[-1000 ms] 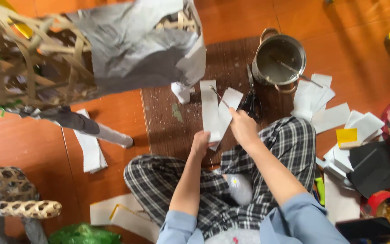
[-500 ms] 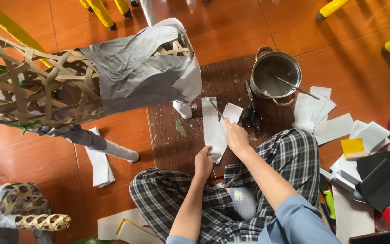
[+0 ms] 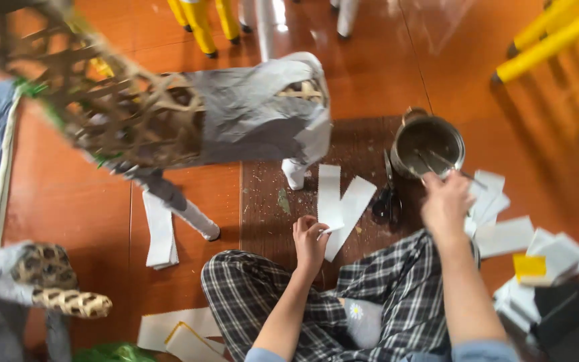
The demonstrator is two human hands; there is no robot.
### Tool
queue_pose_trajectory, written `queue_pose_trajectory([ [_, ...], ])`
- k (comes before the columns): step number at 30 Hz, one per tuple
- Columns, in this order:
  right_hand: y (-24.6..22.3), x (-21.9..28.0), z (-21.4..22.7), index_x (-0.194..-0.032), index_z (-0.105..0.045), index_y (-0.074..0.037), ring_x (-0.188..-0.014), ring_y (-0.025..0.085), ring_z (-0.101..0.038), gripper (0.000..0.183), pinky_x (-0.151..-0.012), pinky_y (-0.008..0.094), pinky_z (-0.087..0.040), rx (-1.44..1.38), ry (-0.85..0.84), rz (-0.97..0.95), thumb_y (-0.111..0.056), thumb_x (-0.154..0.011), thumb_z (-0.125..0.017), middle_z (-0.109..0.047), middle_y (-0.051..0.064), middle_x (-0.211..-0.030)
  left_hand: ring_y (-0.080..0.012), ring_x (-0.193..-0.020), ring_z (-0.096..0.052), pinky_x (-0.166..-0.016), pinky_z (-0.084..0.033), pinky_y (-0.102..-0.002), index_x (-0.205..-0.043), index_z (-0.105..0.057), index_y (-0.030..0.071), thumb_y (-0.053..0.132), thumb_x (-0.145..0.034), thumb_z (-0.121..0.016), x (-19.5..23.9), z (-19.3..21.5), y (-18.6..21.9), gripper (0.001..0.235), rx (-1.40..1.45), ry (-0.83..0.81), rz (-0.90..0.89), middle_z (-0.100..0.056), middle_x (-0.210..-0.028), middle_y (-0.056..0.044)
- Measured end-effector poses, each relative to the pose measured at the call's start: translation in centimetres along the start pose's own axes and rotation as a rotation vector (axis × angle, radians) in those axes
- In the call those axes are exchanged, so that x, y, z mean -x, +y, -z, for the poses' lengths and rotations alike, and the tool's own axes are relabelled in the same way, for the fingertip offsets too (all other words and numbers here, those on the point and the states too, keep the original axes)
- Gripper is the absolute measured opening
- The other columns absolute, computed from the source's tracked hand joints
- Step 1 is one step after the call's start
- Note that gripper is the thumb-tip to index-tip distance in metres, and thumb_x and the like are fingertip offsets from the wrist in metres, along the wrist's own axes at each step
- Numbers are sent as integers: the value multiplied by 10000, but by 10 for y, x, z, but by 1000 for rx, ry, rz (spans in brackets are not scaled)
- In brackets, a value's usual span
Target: Cutting paper strips and wrapping them around a bamboo frame to create a paper-mache giraffe sculpture
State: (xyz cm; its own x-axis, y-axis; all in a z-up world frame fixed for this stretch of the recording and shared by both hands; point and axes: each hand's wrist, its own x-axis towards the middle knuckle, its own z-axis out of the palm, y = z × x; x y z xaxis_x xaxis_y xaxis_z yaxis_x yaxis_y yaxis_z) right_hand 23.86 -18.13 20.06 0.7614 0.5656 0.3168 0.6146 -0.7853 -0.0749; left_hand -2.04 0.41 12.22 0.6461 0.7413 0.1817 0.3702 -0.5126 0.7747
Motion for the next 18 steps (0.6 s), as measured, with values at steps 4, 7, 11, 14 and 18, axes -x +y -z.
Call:
queue_pose_trajectory([
  [4,-114,2,57,-1017,-708,-209,-1182,408,-526,471,-896,546,-505,-465,-109,546,-403,-604,-829,-559,158,-1222,-332,-1114,-527,-959,-431,-387,-825,-726,151,31,-671,-810,-12,60,54,213,186,112,-54,-547,-1128,-84],
  [7,-169,19,44,-1236,-632,-256,-1331,365,-423,622,-1075,506,-334,-726,-89,701,-116,-648,-779,-480,125,-1401,-334,-1073,-580,-908,-476,-383,-823,-753,165,34,-700,-822,-10,128,75,192,269,264,-175,-591,-1104,-107],
  [11,-249,47,97,-987,-615,-113,-945,275,-534,205,-824,381,-438,-1042,-71,613,-45,-806,-682,-569,92,-971,-247,-1056,-597,-921,-495,-336,-869,-741,121,69,-780,-768,1,215,61,107,436,440,-9,-575,-1121,-101],
  [14,-309,67,131,-889,-663,-52,-813,174,-617,204,-715,292,-505,-1360,-810,492,-227,-885,-560,-679,60,-851,-170,-1059,-574,-889,-513,-283,-893,-730,118,83,-843,-729,11,266,62,61,520,447,42,-569,-1114,-61],
  [18,-375,70,96,-1362,-419,-131,-1250,183,-492,575,-927,353,-450,-2030,-1618,63,-220,-833,-627,-510,73,-1401,-173,-1043,-564,-902,-479,-318,-885,-722,79,208,-862,-725,12,294,42,131,757,502,-29,-588,-1054,-64],
])
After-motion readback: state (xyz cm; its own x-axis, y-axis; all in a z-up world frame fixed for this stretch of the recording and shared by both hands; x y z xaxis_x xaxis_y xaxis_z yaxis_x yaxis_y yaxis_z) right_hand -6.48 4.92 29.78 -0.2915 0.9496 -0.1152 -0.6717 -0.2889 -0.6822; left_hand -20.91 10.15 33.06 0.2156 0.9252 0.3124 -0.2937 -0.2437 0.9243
